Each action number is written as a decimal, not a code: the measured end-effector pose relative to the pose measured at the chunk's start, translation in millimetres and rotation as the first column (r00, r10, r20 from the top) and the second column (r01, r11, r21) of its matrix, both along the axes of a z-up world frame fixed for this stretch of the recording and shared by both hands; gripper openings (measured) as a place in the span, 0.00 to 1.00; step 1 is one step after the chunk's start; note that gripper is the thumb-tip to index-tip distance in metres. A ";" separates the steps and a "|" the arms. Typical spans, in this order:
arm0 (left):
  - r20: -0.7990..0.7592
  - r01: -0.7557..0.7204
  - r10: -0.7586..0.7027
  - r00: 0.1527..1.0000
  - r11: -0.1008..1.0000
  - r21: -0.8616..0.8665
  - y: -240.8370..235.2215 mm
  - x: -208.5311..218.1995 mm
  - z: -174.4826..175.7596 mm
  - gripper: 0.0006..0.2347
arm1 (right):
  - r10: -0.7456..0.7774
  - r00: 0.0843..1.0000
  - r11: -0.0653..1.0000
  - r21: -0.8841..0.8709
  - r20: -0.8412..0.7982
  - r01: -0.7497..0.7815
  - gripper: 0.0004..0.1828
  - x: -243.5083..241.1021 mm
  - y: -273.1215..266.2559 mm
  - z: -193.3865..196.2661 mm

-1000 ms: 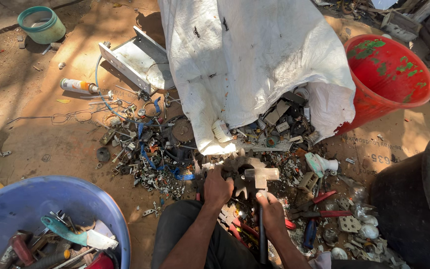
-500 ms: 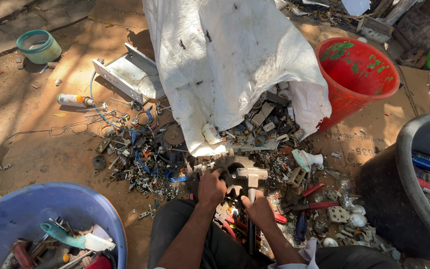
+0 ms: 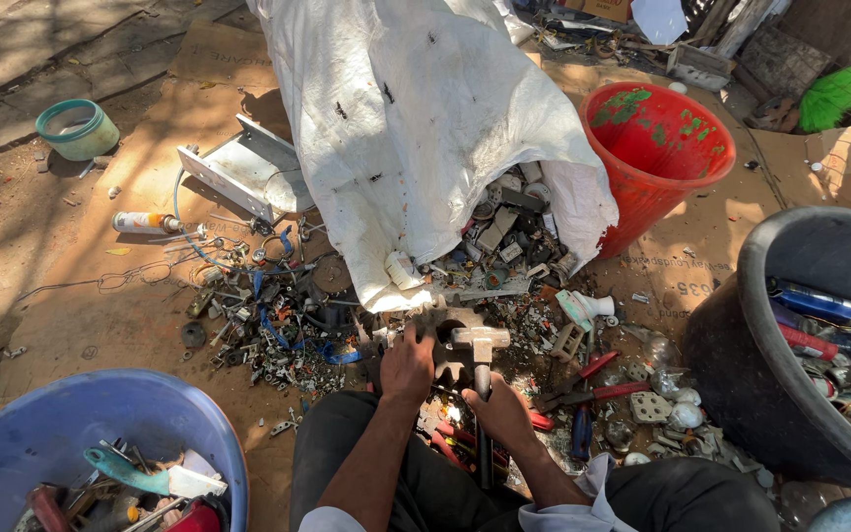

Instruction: The person sits on the ground and uses a hammer to strike a metal gear-like object, attempting to break it apart or remove a component. They repeatedly hit the object and occasionally use pliers to adjust or hold parts of the metal piece.

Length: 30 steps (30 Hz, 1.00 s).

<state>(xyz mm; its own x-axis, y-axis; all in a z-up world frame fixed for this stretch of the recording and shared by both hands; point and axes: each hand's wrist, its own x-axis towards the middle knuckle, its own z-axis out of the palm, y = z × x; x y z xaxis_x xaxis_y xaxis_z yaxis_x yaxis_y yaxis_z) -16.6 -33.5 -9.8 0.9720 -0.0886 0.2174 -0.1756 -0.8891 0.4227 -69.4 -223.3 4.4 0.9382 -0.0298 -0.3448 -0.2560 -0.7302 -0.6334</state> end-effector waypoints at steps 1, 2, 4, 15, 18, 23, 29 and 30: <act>-0.056 0.029 -0.028 0.998 0.999 0.021 0.0 0.7 0.4 0.05 | 0.002 1.000 1.000 0.002 -0.006 -0.002 0.23 -0.8 -1.1 2.0; -0.113 0.060 -0.055 0.992 0.997 0.040 0.1 0.4 0.3 0.05 | 0.003 1.000 1.000 0.004 -0.014 -0.003 0.24 -2.3 -2.2 3.5; -0.132 0.106 -0.094 0.987 0.991 0.087 0.8 -1.4 -1.5 0.05 | 0.019 0.999 1.000 -0.024 -0.026 -0.020 0.24 -5.0 -4.6 4.7; -0.366 -0.372 -0.115 0.923 -0.029 -0.928 1.9 -10.2 -1.7 0.14 | -0.019 0.955 0.999 0.046 0.295 0.006 0.29 -18.0 -18.2 41.3; -0.352 -0.454 -0.331 0.875 -0.312 -0.835 -3.0 -42.8 12.3 0.09 | -0.109 0.967 0.949 0.312 0.232 0.032 0.21 -32.1 -14.8 66.9; -0.390 -0.503 -0.369 0.844 -0.291 -0.814 -26.5 -83.5 43.7 0.08 | -0.110 0.953 0.887 0.461 0.283 -0.034 0.18 -60.3 5.8 94.0; -0.418 -0.505 -0.413 0.809 -0.127 -0.853 -40.7 -101.4 52.2 0.09 | -0.172 0.968 0.899 0.432 0.184 0.078 0.13 -66.9 -3.1 72.4; -0.459 -0.527 -0.401 0.793 -0.072 -0.847 -41.2 -103.8 49.5 0.10 | -0.154 0.972 0.902 0.426 0.179 0.064 0.13 -65.3 -5.8 66.0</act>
